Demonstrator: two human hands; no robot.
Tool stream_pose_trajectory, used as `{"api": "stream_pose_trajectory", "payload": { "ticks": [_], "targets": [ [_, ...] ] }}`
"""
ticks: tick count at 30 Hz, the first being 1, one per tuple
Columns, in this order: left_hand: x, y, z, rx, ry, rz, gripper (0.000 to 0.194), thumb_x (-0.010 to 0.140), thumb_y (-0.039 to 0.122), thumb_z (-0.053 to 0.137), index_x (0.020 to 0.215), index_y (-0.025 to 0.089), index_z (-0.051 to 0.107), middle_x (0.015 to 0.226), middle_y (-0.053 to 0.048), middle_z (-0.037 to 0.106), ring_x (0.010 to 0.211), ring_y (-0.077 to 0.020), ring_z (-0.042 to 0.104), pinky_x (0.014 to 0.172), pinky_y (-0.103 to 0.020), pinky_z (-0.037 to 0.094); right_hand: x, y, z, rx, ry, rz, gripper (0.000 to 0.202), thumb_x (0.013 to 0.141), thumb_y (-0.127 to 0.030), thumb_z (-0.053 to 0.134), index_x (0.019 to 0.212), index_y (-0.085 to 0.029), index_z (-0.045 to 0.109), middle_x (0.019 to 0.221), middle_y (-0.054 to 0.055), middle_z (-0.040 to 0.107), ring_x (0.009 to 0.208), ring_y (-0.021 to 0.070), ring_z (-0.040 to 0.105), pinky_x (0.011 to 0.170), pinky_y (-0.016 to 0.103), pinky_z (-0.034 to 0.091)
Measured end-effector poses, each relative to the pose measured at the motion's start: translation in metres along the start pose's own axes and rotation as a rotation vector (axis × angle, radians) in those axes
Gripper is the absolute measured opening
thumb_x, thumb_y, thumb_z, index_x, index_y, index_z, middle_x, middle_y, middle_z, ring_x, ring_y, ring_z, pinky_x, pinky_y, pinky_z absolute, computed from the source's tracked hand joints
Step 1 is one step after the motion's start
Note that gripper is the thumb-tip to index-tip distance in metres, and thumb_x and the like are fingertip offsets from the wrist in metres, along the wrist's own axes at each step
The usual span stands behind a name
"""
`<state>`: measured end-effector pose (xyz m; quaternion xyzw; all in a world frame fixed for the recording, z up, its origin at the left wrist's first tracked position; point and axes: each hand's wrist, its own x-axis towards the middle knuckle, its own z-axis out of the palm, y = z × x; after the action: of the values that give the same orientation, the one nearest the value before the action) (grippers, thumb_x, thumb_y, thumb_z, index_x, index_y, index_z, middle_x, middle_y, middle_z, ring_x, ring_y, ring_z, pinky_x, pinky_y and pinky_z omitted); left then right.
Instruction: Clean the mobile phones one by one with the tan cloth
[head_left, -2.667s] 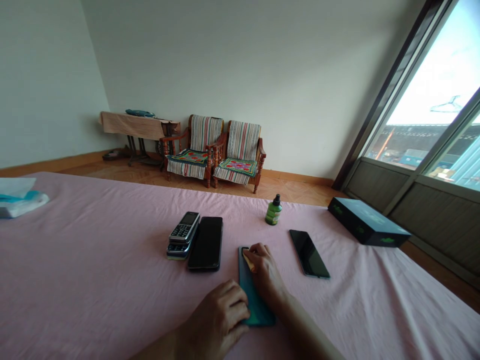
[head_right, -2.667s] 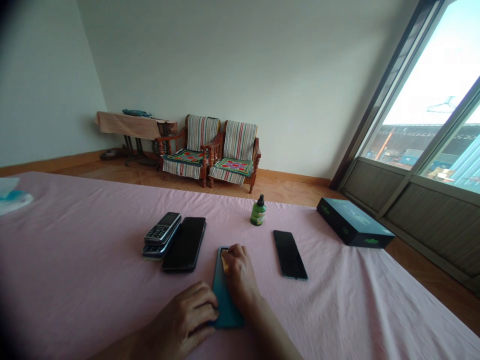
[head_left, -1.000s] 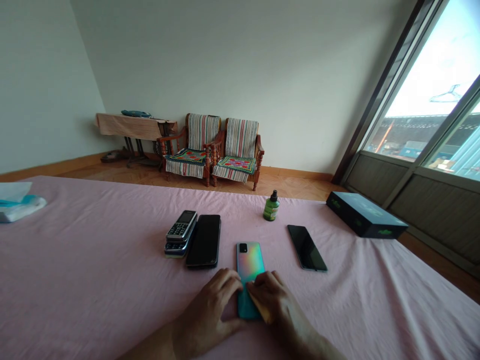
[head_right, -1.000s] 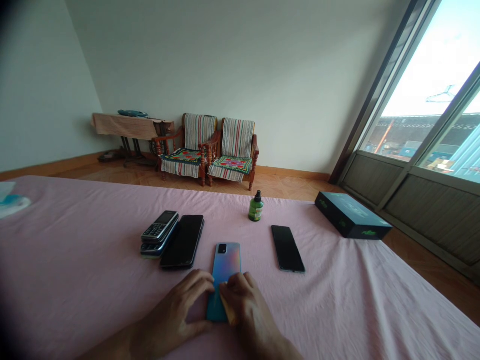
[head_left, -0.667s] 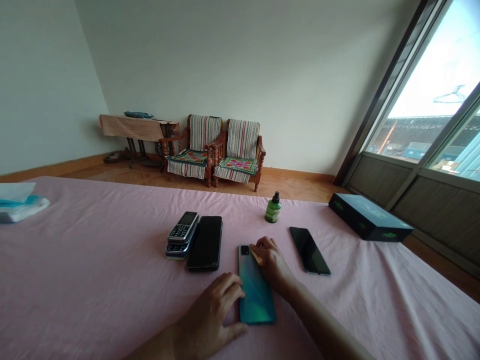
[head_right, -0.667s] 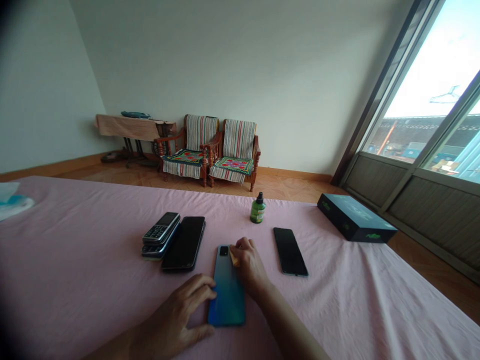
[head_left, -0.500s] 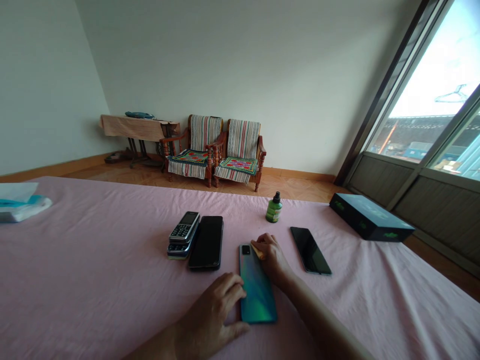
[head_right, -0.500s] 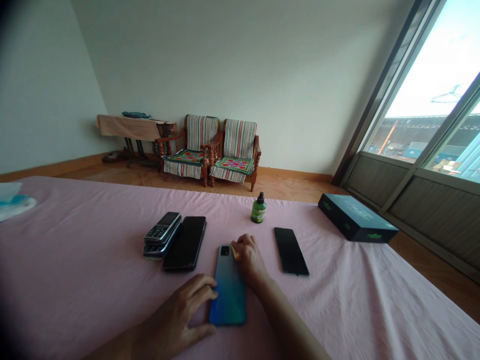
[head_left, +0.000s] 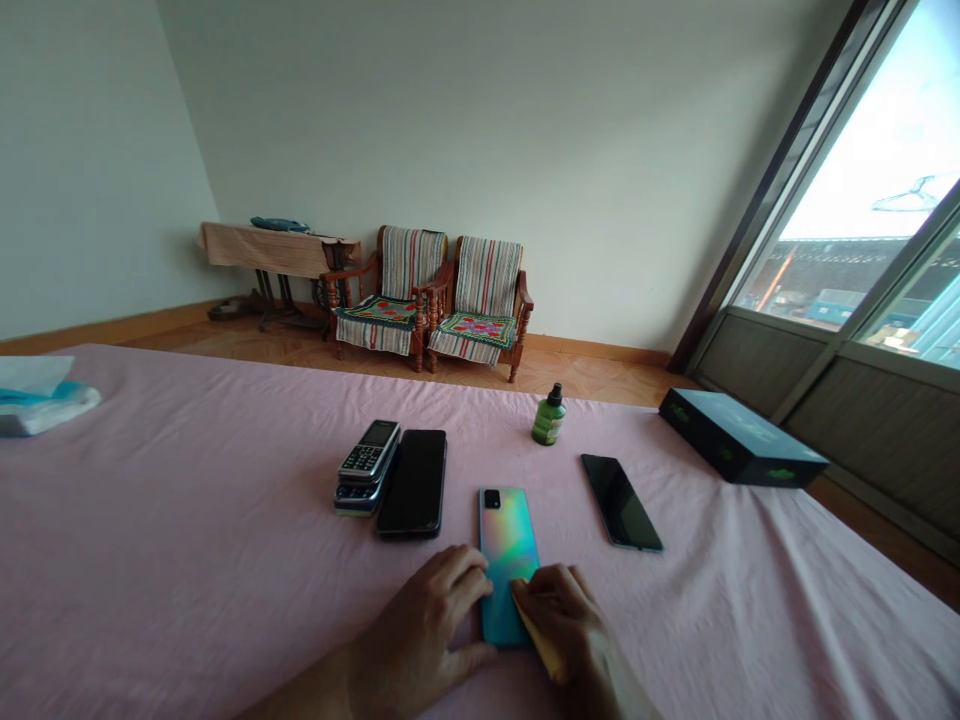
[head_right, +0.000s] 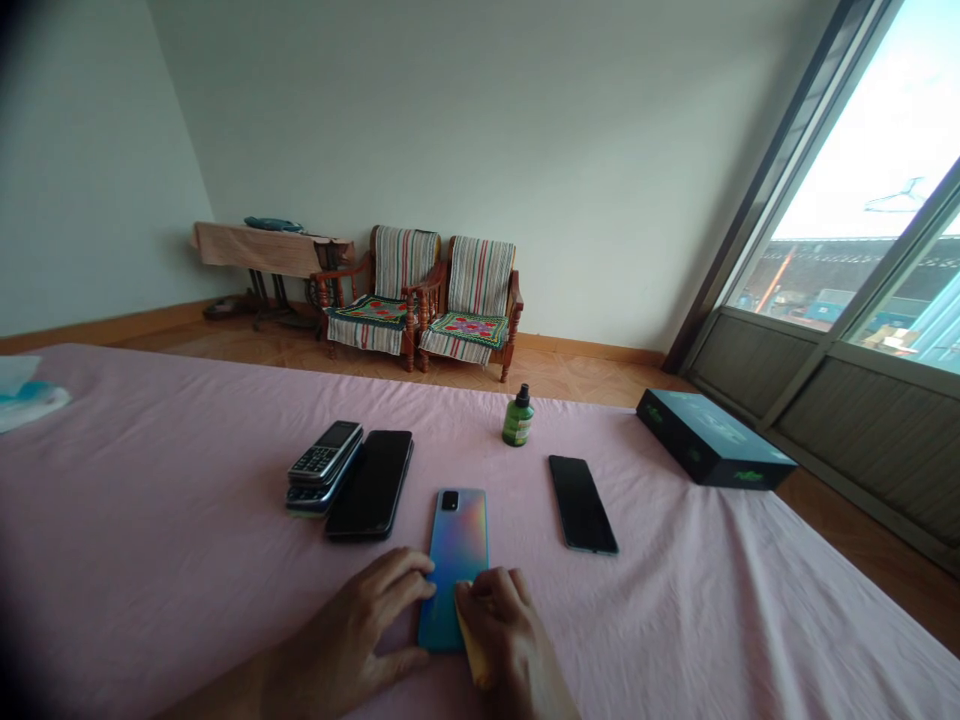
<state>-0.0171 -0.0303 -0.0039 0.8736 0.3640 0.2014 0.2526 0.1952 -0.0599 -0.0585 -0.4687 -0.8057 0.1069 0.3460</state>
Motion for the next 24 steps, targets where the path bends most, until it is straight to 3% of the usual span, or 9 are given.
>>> {"api": "stream_pose_trajectory", "payload": {
  "ticks": [5, 9, 16, 20, 24],
  "targets": [
    [0.0, -0.002, 0.001, -0.01, 0.007, 0.011, 0.043, 0.07, 0.013, 0.079, 0.108, 0.021, 0.06, 0.115, -0.005, 0.056, 0.109, -0.023, 0.053, 0.098, -0.036, 0.044, 0.001, -0.003, -0.001, 0.008, -0.045, -0.014, 0.034, 0.089, -0.011, 0.05, 0.114, -0.029, 0.064, 0.091, 0.007, 0.058, 0.085, 0.0199, 0.056, 0.072, 0.03, 0.053],
    [0.001, 0.002, -0.001, 0.004, -0.007, 0.013, 0.043, 0.068, 0.013, 0.08, 0.105, 0.021, 0.06, 0.115, -0.005, 0.057, 0.108, -0.024, 0.053, 0.098, -0.037, 0.044, 0.039, -0.004, -0.004, -0.004, -0.06, 0.041, 0.026, 0.087, -0.008, 0.053, 0.097, -0.025, 0.07, 0.092, 0.006, 0.057, 0.086, 0.0195, 0.054, 0.074, 0.03, 0.049],
    [0.001, 0.004, -0.003, 0.017, -0.012, -0.004, 0.041, 0.068, 0.016, 0.081, 0.103, 0.02, 0.06, 0.113, -0.004, 0.057, 0.108, -0.0241, 0.052, 0.098, -0.037, 0.042, 0.093, 0.003, 0.01, 0.003, -0.075, -0.029, 0.026, 0.082, 0.001, 0.055, 0.089, -0.02, 0.069, 0.093, 0.005, 0.056, 0.09, 0.0184, 0.051, 0.077, 0.028, 0.044],
    [0.0, 0.004, -0.001, 0.059, -0.004, -0.025, 0.035, 0.069, 0.018, 0.08, 0.097, 0.02, 0.058, 0.107, -0.003, 0.057, 0.102, -0.0239, 0.053, 0.093, -0.038, 0.044, 0.096, 0.001, 0.01, -0.006, -0.073, -0.037, 0.025, 0.082, 0.001, 0.055, 0.084, -0.019, 0.07, 0.091, 0.005, 0.055, 0.088, 0.0178, 0.05, 0.078, 0.028, 0.044],
    [0.0, 0.004, 0.0, 0.081, 0.061, -0.084, 0.042, 0.063, 0.018, 0.083, 0.09, 0.02, 0.051, 0.099, -0.002, 0.055, 0.096, -0.0235, 0.053, 0.089, -0.037, 0.044, 0.079, -0.013, 0.004, 0.052, -0.139, -0.04, 0.022, 0.083, -0.002, 0.057, 0.083, -0.021, 0.07, 0.091, 0.004, 0.055, 0.089, 0.0181, 0.051, 0.077, 0.029, 0.044]
  ]
}}
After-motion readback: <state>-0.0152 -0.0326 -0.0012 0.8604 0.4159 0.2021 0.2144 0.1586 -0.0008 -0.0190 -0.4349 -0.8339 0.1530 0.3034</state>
